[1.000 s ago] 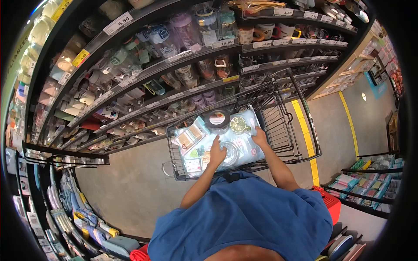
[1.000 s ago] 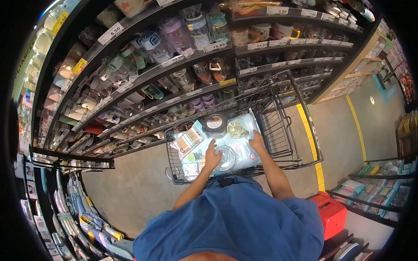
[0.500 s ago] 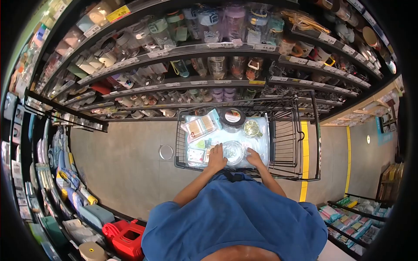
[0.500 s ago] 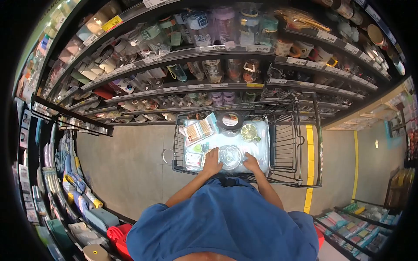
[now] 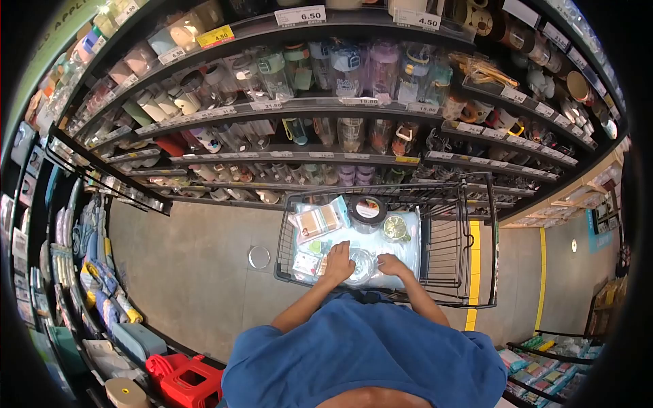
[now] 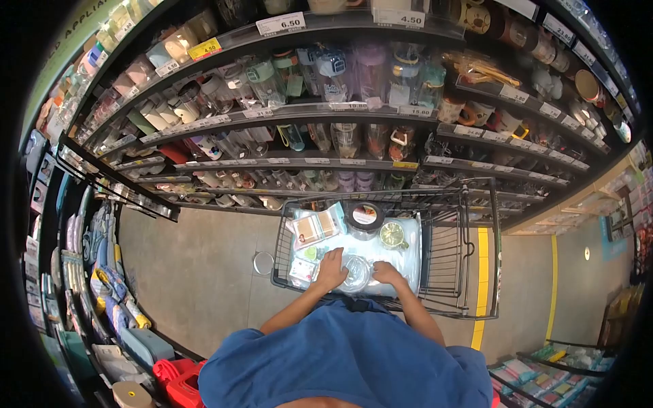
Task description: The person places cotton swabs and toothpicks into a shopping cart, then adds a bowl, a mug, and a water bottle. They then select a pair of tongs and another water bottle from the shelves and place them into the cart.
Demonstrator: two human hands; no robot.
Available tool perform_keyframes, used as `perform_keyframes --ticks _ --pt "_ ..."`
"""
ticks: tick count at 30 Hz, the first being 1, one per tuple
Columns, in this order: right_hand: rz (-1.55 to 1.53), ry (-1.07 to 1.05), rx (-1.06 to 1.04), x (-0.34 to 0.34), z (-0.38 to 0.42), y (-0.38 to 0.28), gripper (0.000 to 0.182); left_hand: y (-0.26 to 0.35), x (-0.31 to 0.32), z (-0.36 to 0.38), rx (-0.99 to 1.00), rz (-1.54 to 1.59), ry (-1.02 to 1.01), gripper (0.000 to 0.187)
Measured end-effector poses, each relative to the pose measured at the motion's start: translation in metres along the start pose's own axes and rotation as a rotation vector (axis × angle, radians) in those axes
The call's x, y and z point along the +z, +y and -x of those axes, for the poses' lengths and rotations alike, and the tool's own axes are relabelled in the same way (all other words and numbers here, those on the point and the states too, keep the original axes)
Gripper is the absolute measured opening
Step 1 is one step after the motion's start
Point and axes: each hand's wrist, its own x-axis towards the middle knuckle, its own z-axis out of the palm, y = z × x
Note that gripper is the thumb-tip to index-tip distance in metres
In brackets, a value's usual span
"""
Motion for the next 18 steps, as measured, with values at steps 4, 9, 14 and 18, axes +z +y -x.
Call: perform_keyframes --ticks 4,9,14,18 --pt "0.003 0.032 -0.242 -0.096 -0.019 -0.036 0.028 0.004 -0.052 -0.045 0.123 0.173 0.224 0.056" --pt "-0.147 0.416 -0.530 -0.243 -0.006 -0.171 0.028 0.020 -0.182 -0.116 0.197 0.163 0.559 0.045" --pt "-0.179 0.320 -0.590 -0.307 -0.021 -0.259 0.045 0.019 -0.278 -0.151 0.131 0.286 0.675 0.042" --pt "-0.165 0.312 -0.591 -0.327 -0.060 -0.320 0.051 0.013 -0.323 -0.173 0.090 0.356 0.667 0.047"
